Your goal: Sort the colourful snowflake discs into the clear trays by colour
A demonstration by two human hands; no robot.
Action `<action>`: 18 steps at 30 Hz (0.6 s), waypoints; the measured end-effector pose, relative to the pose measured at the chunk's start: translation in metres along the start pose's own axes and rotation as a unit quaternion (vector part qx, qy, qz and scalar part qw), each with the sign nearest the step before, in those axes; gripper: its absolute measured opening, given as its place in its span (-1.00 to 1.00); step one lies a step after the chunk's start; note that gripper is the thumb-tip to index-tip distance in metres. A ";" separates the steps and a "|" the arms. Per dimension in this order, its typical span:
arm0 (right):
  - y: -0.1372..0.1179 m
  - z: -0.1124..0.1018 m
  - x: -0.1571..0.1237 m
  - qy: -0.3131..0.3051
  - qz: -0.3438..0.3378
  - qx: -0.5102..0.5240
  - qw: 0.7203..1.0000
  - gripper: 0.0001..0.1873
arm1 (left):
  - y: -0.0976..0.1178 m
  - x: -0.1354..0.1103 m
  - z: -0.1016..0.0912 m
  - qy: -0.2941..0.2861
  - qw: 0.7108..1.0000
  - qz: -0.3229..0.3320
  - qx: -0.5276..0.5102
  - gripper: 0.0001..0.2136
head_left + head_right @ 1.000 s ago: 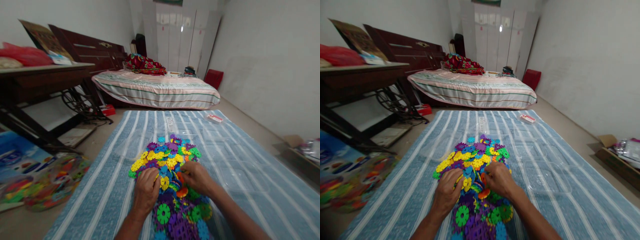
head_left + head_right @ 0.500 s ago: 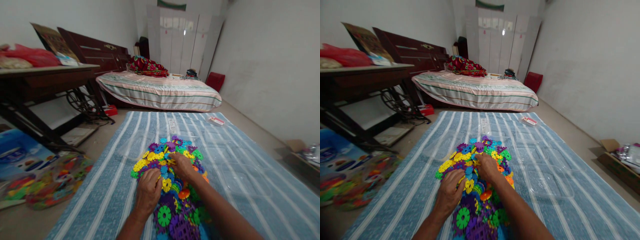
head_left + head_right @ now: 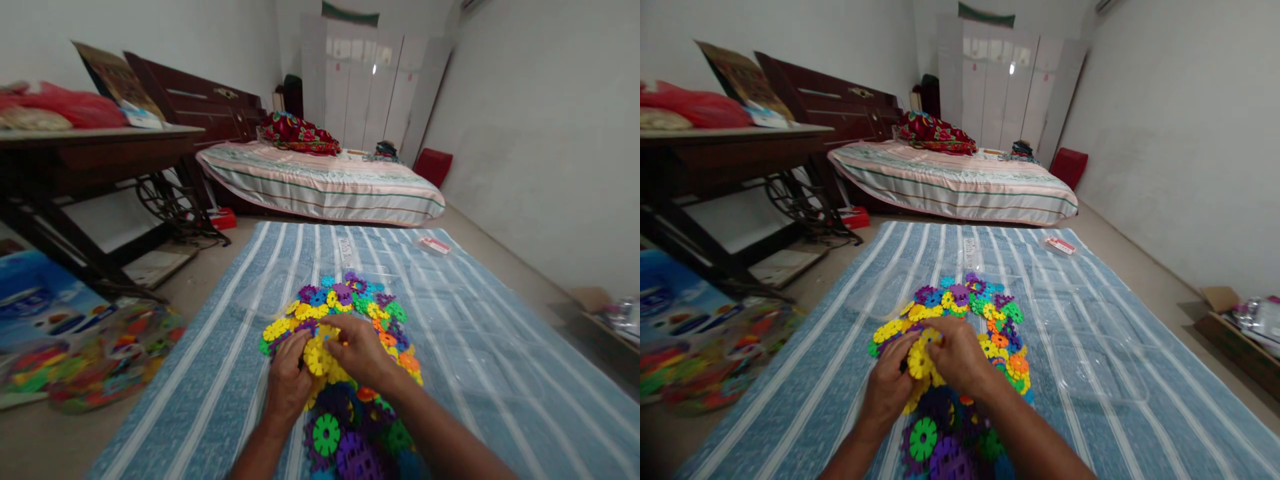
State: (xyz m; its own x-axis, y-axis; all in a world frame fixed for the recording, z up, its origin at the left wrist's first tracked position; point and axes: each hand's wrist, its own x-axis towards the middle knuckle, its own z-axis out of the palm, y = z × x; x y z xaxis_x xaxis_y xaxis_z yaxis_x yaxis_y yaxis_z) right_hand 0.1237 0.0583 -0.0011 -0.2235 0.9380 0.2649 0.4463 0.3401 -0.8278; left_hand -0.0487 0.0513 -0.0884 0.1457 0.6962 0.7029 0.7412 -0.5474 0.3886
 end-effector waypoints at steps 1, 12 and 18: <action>0.006 -0.002 0.006 0.034 0.013 -0.001 0.999 -0.58 | -0.002 -0.001 0.000 -0.002 1.000 0.004 -0.004 -0.68; 0.066 -0.039 0.054 0.030 0.109 -0.281 0.953 -0.58 | 0.006 0.001 0.006 0.021 0.999 -0.013 0.044 -0.74; 0.056 -0.021 0.033 -0.104 0.057 -0.291 0.949 -0.57 | 0.004 0.000 0.009 0.004 0.998 0.001 0.055 -0.66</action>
State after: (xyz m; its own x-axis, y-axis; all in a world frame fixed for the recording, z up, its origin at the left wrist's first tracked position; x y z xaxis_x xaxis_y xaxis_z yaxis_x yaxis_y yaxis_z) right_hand 0.1596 0.1098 -0.0286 -0.2846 0.9579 0.0372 0.8673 0.2738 -0.4156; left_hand -0.0402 0.0532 -0.0927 0.1415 0.6917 0.7082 0.8091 -0.4930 0.3198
